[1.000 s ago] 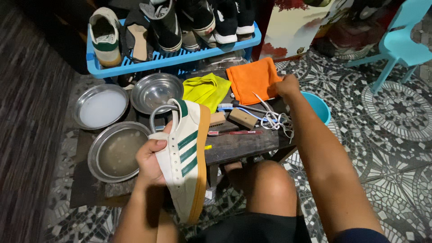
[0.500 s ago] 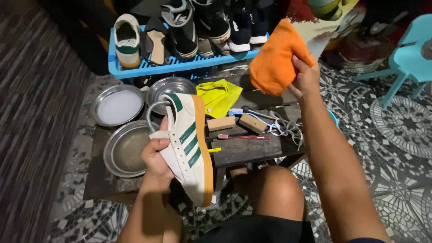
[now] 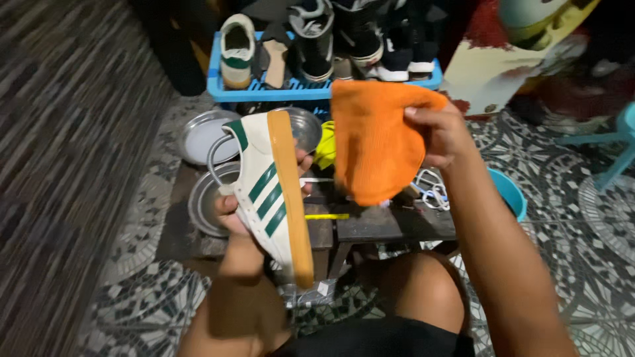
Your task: The person scrubs a white sneaker with green stripes using a small brush, then wipes the shoe with an orange cloth. They continue to scrub the shoe with the brush after wiping.
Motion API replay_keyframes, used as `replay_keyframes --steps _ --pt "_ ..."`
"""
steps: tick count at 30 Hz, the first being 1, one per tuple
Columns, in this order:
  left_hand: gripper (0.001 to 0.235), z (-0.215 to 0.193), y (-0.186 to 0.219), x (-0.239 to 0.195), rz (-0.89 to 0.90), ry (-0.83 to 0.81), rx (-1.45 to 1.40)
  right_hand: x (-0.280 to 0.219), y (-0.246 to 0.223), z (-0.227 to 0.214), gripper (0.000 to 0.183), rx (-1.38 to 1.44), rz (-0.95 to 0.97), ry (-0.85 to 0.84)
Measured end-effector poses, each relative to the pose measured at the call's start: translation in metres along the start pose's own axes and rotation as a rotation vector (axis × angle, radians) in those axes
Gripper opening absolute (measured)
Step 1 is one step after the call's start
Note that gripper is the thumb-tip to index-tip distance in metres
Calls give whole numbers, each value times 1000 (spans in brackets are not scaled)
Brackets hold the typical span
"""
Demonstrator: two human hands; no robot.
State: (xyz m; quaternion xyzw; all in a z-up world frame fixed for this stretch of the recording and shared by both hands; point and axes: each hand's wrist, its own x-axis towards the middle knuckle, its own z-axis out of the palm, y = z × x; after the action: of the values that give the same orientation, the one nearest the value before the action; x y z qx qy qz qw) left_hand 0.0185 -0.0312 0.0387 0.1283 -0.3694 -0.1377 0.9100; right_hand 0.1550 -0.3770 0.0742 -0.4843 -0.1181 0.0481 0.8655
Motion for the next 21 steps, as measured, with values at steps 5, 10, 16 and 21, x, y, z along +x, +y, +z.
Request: replay_keyframes --steps 5,10,16,21 --pt "125 14 -10 -5 53 42 -56 -17 60 24 35 171 60 -78" --pt "125 16 4 -13 56 58 -64 -72 58 118 29 339 68 -242" --pt "122 28 15 -16 33 59 -13 -66 87 97 74 243 114 -318" --pt "119 37 22 -11 -2 45 21 -48 127 70 44 77 156 -115"
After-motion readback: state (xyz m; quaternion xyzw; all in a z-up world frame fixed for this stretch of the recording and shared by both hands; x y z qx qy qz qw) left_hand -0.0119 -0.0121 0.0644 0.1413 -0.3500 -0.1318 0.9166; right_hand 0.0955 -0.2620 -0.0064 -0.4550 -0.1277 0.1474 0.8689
